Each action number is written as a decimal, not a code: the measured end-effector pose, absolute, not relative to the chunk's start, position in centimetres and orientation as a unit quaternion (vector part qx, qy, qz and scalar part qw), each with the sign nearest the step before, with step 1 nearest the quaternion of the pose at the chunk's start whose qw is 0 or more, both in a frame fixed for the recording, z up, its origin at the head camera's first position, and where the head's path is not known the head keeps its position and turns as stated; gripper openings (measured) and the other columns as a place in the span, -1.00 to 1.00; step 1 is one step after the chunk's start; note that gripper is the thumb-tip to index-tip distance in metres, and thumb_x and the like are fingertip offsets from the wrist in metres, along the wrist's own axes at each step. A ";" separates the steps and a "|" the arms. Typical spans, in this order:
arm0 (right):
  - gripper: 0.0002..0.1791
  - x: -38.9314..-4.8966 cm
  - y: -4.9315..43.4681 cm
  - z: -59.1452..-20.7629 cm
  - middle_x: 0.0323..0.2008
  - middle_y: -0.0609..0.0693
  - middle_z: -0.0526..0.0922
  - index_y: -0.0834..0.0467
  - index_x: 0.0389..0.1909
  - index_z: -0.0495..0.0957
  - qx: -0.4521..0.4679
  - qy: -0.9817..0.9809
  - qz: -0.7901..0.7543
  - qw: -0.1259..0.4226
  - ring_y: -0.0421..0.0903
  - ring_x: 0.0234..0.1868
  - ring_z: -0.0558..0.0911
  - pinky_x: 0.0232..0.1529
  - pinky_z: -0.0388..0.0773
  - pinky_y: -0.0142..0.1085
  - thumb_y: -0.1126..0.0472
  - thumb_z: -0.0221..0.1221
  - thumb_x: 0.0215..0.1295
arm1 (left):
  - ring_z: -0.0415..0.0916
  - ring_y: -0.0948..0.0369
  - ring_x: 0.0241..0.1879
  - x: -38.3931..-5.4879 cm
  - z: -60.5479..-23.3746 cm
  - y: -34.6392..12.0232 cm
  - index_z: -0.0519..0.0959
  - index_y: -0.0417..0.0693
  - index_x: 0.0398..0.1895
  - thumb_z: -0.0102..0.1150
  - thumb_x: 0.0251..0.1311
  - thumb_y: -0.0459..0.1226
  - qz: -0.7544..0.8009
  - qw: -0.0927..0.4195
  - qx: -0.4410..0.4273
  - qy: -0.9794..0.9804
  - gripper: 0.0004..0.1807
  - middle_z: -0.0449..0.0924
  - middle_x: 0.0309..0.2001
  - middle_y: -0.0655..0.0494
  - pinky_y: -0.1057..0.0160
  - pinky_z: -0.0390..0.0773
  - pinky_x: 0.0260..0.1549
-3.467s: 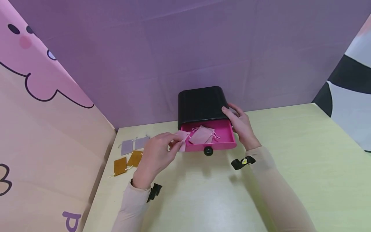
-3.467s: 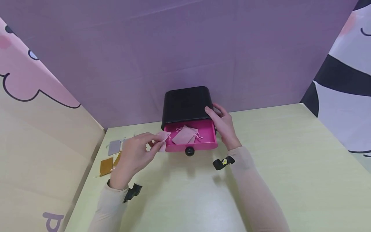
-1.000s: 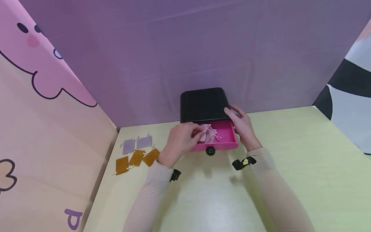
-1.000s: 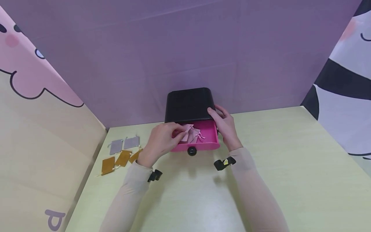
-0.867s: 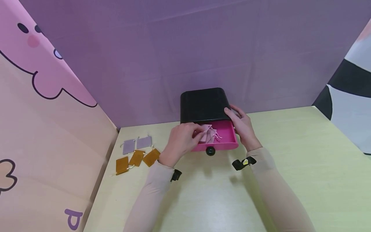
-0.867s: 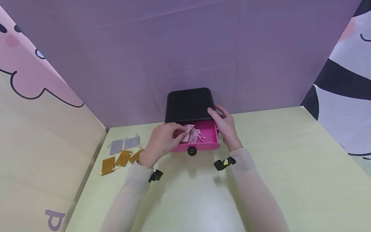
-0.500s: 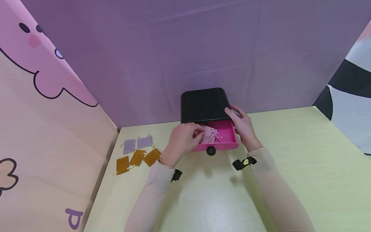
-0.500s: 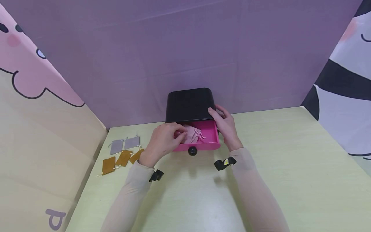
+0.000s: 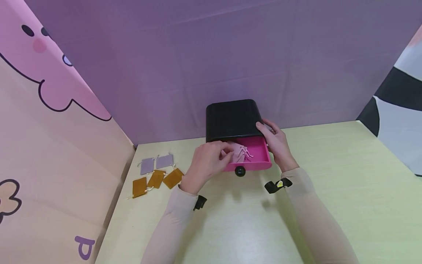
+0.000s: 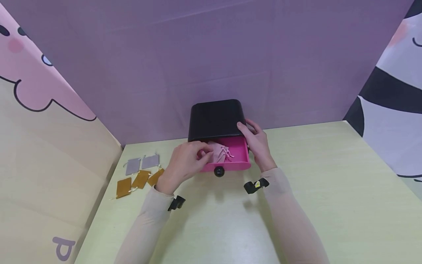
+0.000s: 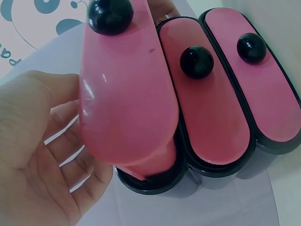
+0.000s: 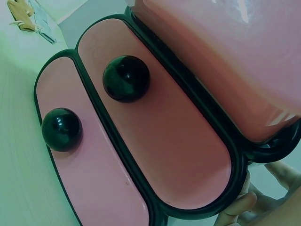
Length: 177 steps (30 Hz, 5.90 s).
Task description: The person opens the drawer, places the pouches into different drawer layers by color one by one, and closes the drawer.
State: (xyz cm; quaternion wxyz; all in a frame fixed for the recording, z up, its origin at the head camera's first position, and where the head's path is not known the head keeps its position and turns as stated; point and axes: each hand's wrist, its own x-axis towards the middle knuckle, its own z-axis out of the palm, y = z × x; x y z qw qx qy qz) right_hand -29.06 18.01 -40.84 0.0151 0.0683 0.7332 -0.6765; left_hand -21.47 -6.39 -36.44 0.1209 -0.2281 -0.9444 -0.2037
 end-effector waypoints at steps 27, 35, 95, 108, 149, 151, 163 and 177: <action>-0.11 -28.6 18.0 -40.6 0.64 0.10 0.28 -0.19 0.71 0.12 0.073 0.742 -0.667 0.015 0.15 0.52 0.46 0.43 0.53 0.00 -0.38 0.11 0.47 | 0.74 0.28 -0.27 -16.7 -37.6 -6.4 0.80 0.09 0.07 0.42 0.36 -0.12 -0.236 0.182 -0.291 -0.909 -0.73 0.85 -0.14 0.21 0.34 0.59 -0.38; -0.10 -28.6 18.0 -40.7 0.62 0.11 0.32 -0.17 0.69 0.17 0.081 0.739 -0.669 0.013 0.13 0.50 0.48 0.09 0.66 -0.35 -0.41 0.14 0.44 | 0.75 0.29 -0.30 -16.3 -38.3 -6.0 0.78 0.07 0.09 0.42 0.37 -0.12 -0.231 0.174 -0.293 -0.912 -0.71 0.86 -0.19 0.22 0.42 0.54 -0.42; -0.10 -28.6 17.9 -40.7 0.58 0.14 0.37 -0.16 0.68 0.19 0.077 0.730 -0.679 0.011 0.07 0.44 0.50 0.02 0.64 -0.45 -0.40 0.15 0.44 | 0.57 0.31 -0.53 -16.4 -40.4 -5.1 0.70 0.22 0.24 0.37 0.41 -0.07 -0.217 0.182 -0.271 -0.920 -0.63 0.71 -0.48 0.24 0.48 0.27 -0.64; -0.12 -28.7 18.0 -40.8 0.56 0.15 0.38 -0.18 0.69 0.18 0.076 0.723 -0.687 0.008 0.00 0.37 0.52 -0.14 0.60 -0.56 -0.36 0.16 0.45 | 0.57 0.31 -0.53 -16.9 -40.3 -5.0 0.68 0.24 0.30 0.33 0.45 -0.07 -0.216 0.178 -0.260 -0.924 -0.61 0.71 -0.48 0.24 0.46 0.24 -0.67; -0.12 -28.8 18.1 -40.8 0.58 0.14 0.37 -0.15 0.68 0.21 0.073 0.716 -0.695 0.002 -0.05 0.36 0.54 -0.17 0.63 -0.56 -0.36 0.17 0.44 | 0.63 0.34 -0.50 -18.0 -41.4 -4.7 0.74 0.20 0.23 0.35 0.42 -0.08 -0.247 0.248 -0.238 -0.906 -0.65 0.81 -0.33 0.27 0.52 0.24 -0.66; -0.12 -28.8 18.1 -40.8 0.58 0.14 0.37 -0.15 0.68 0.21 0.073 0.715 -0.695 0.002 -0.04 0.36 0.54 -0.16 0.63 -0.56 -0.36 0.17 0.44 | 0.61 0.34 -0.51 -18.1 -41.5 -4.7 0.75 0.19 0.22 0.36 0.41 -0.08 -0.252 0.248 -0.235 -0.905 -0.64 0.80 -0.35 0.25 0.51 0.24 -0.66; -0.12 -28.8 18.1 -40.9 0.59 0.12 0.36 -0.15 0.68 0.20 0.073 0.714 -0.696 0.003 -0.03 0.42 0.51 -0.09 0.60 -0.55 -0.35 0.17 0.45 | 0.41 0.36 -0.61 -18.5 -41.4 -4.6 0.74 0.20 0.23 0.35 0.42 -0.07 -0.249 0.251 -0.230 -0.907 -0.64 0.67 -0.49 0.21 0.48 0.19 -0.69; -0.11 -28.7 18.1 -41.0 0.57 0.14 0.38 -0.15 0.66 0.24 0.074 0.715 -0.695 -0.001 -0.08 0.31 0.56 -0.16 0.64 -0.55 -0.40 0.19 0.41 | 0.31 0.40 -0.63 -19.1 -41.5 -4.5 0.74 0.24 0.24 0.34 0.43 -0.05 -0.241 0.257 -0.219 -0.910 -0.65 0.60 -0.50 0.27 0.48 0.16 -0.68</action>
